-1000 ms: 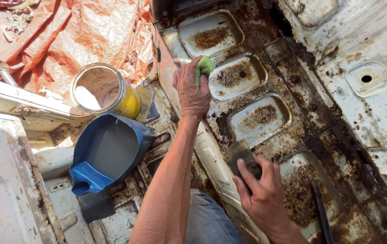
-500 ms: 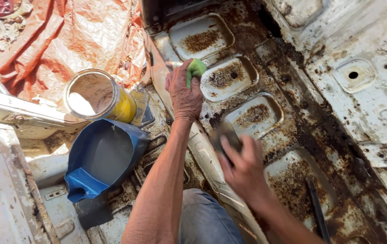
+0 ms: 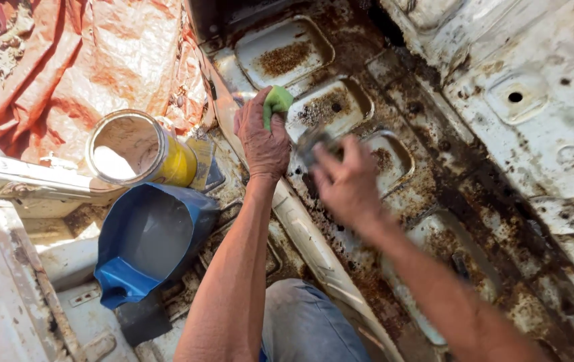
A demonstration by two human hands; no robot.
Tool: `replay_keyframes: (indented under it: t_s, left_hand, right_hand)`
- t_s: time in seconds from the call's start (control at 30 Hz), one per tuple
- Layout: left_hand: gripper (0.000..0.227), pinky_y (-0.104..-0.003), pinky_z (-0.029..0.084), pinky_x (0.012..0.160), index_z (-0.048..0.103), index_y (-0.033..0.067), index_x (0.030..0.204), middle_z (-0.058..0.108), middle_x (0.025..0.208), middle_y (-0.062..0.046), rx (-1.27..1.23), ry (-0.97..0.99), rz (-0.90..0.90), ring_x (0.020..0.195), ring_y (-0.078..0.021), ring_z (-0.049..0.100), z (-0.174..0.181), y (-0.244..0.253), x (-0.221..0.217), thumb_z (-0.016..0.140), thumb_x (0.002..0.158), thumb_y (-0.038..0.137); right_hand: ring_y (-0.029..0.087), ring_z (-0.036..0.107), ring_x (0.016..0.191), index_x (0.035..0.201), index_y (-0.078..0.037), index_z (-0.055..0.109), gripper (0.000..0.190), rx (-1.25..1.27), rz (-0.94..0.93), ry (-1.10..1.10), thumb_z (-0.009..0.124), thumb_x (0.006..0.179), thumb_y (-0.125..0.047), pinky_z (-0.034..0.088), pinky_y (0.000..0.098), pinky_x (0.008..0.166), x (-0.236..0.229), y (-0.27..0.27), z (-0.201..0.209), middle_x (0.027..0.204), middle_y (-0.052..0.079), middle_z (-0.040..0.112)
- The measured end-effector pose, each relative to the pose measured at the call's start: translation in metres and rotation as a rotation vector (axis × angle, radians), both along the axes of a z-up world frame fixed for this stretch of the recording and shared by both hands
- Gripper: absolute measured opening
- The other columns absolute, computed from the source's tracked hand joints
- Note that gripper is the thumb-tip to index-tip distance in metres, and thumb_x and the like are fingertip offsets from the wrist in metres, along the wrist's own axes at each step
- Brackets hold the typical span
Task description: Scrub the interior metal surfaces of a vehicle bed using sponges and water
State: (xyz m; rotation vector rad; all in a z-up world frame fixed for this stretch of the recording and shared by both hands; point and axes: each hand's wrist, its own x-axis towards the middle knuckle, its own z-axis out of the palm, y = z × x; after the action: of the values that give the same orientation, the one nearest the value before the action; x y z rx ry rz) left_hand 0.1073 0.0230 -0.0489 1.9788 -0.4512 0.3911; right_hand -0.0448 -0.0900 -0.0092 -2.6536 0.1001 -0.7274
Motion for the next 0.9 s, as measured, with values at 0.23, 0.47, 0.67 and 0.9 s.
replay_keyframes:
  t_s: [0.23, 0.47, 0.67, 0.9]
  left_hand:
    - [0.04, -0.045, 0.038, 0.113, 0.063, 0.0199, 0.13, 0.069, 0.106, -0.006, 0.012, -0.056, -0.029, 0.111, -0.0272, 0.066, 0.032, 0.0, -0.01, 0.059, 0.09, 0.014]
    - [0.033, -0.049, 0.036, 0.111, 0.065, 0.0201, 0.13, 0.069, 0.106, -0.002, -0.003, 0.045, -0.023, 0.111, -0.0255, 0.064, 0.046, -0.005, -0.015, 0.059, 0.098, 0.016]
    - [0.034, -0.05, 0.04, 0.108, 0.062, 0.0235, 0.132, 0.068, 0.109, -0.003, 0.066, 0.02, 0.002, 0.115, -0.0284, 0.061, 0.05, -0.004, -0.017, 0.056, 0.099, 0.022]
    - [0.035, -0.053, 0.048, 0.101, 0.067, 0.0176, 0.125, 0.07, 0.106, -0.01, -0.008, -0.072, 0.016, 0.108, -0.037, 0.064, 0.054, -0.012, -0.023, 0.062, 0.091, 0.012]
  right_hand:
    - [0.04, 0.06, 0.103, 0.113, -0.008, 0.08, 0.03, -0.105, -0.414, 0.014, 0.086, 0.084, -0.015, 0.052, 0.0484, 0.087, -0.002, -0.041, -0.004, 0.11, 0.018, 0.054]
    - [0.033, 0.057, 0.085, 0.113, -0.009, 0.077, 0.025, -0.126, -0.173, -0.044, 0.075, 0.092, -0.023, 0.05, 0.0418, 0.072, 0.004, -0.092, -0.024, 0.099, 0.017, 0.051]
    - [0.04, 0.058, 0.098, 0.123, -0.007, 0.071, 0.036, 0.021, -0.141, 0.114, 0.066, 0.099, -0.033, 0.049, 0.0488, 0.082, -0.016, -0.006, -0.011, 0.124, 0.034, 0.048]
    - [0.038, 0.059, 0.097, 0.115, -0.006, 0.076, 0.03, -0.17, -0.332, 0.048, 0.077, 0.093, -0.028, 0.051, 0.0474, 0.079, 0.007, -0.106, -0.024, 0.109, 0.016, 0.05]
